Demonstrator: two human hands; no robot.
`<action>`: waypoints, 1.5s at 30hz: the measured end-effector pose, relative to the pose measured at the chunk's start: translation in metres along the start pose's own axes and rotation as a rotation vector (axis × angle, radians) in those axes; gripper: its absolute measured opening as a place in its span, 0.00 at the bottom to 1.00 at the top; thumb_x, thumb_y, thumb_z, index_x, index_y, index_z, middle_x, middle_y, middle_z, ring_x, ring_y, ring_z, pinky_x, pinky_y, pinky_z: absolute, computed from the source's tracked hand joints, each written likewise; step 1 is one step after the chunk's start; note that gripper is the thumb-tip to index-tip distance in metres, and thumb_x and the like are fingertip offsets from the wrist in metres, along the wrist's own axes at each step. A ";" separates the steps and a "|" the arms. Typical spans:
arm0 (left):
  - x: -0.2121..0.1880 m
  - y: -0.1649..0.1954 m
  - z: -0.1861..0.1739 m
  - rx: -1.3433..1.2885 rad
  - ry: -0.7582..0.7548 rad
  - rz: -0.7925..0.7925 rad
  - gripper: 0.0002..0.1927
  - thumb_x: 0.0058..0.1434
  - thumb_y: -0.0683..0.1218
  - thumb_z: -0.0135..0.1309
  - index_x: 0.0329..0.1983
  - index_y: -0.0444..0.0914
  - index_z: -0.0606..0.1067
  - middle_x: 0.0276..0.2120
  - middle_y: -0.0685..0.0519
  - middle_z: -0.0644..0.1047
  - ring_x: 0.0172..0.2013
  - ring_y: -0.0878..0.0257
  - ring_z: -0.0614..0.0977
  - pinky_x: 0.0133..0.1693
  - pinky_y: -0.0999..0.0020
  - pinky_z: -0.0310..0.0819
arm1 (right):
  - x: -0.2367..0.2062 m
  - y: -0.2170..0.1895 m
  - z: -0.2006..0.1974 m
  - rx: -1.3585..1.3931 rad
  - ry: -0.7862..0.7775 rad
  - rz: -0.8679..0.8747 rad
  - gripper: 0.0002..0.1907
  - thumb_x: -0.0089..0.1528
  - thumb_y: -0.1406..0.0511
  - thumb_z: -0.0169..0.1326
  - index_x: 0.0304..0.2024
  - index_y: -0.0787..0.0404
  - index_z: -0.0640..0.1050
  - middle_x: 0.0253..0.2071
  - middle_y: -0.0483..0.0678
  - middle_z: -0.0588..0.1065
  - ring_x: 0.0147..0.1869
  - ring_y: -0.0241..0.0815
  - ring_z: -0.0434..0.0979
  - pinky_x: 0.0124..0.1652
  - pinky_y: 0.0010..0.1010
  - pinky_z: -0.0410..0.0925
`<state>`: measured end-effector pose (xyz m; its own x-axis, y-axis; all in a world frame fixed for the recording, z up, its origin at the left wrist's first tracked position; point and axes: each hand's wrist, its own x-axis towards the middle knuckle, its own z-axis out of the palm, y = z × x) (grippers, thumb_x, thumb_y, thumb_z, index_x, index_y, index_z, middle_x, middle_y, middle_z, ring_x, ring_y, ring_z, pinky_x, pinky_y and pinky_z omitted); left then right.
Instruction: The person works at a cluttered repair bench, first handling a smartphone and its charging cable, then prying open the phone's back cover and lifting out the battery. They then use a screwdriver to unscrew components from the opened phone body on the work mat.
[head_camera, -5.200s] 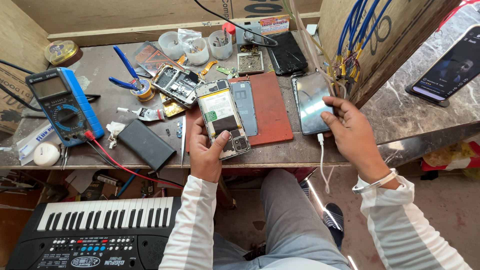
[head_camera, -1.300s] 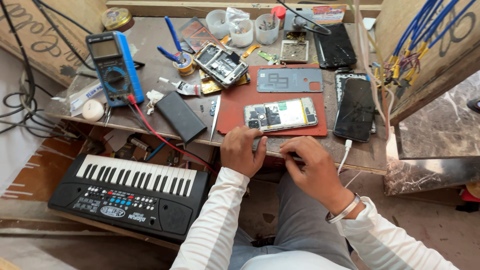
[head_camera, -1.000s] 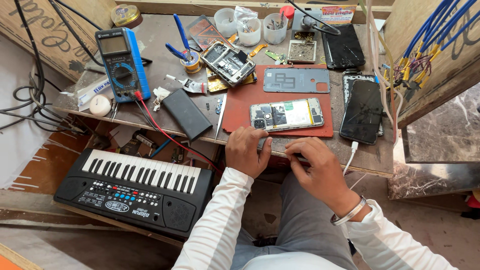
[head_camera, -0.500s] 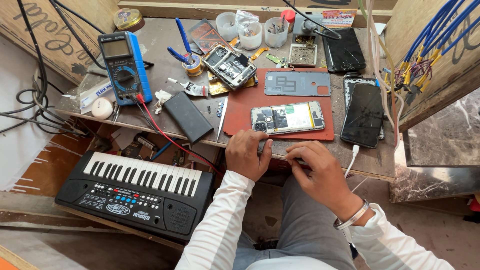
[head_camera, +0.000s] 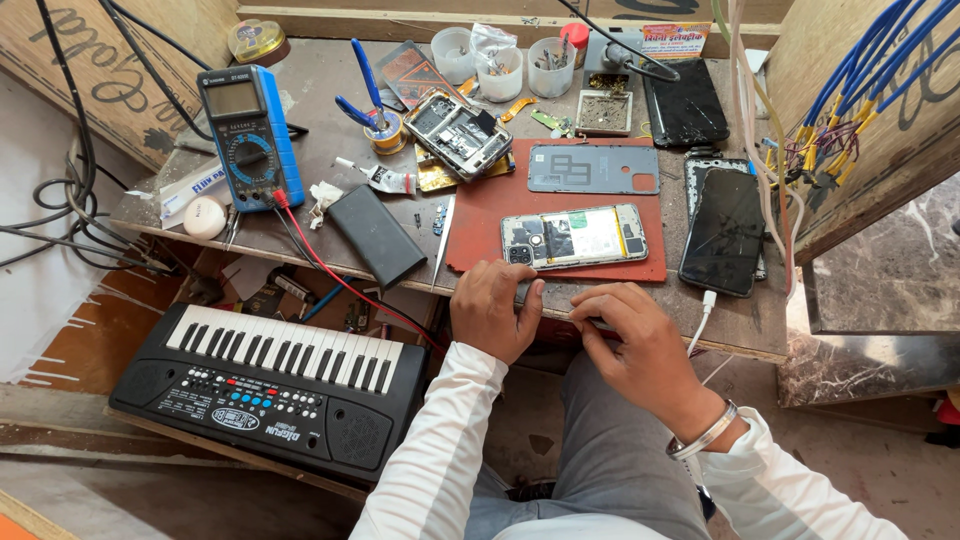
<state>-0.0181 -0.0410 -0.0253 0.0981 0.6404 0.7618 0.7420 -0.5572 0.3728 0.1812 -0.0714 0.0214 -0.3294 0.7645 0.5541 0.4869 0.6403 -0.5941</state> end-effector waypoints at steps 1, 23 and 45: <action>0.002 0.002 -0.001 -0.001 0.003 0.001 0.08 0.66 0.47 0.58 0.44 0.42 0.72 0.32 0.52 0.76 0.34 0.51 0.77 0.38 0.54 0.70 | 0.000 0.000 0.000 -0.001 0.001 -0.003 0.08 0.56 0.74 0.60 0.37 0.62 0.78 0.44 0.48 0.79 0.50 0.49 0.79 0.47 0.37 0.72; 0.051 -0.170 -0.219 0.212 0.240 -1.121 0.11 0.62 0.51 0.66 0.38 0.39 0.83 0.26 0.53 0.80 0.28 0.59 0.83 0.34 0.65 0.78 | 0.000 0.002 0.001 -0.017 -0.002 0.013 0.07 0.55 0.73 0.60 0.36 0.62 0.78 0.44 0.48 0.79 0.50 0.49 0.80 0.47 0.37 0.72; 0.071 -0.161 -0.206 0.612 0.057 -0.865 0.09 0.54 0.51 0.70 0.33 0.42 0.87 0.28 0.41 0.82 0.32 0.46 0.84 0.44 0.58 0.80 | 0.000 0.001 0.001 -0.034 -0.001 0.005 0.07 0.55 0.73 0.61 0.36 0.62 0.79 0.44 0.48 0.80 0.49 0.49 0.80 0.47 0.37 0.72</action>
<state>-0.2674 -0.0141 0.0780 -0.6425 0.6572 0.3941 0.7534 0.4478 0.4815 0.1808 -0.0705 0.0196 -0.3281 0.7677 0.5505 0.5158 0.6338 -0.5764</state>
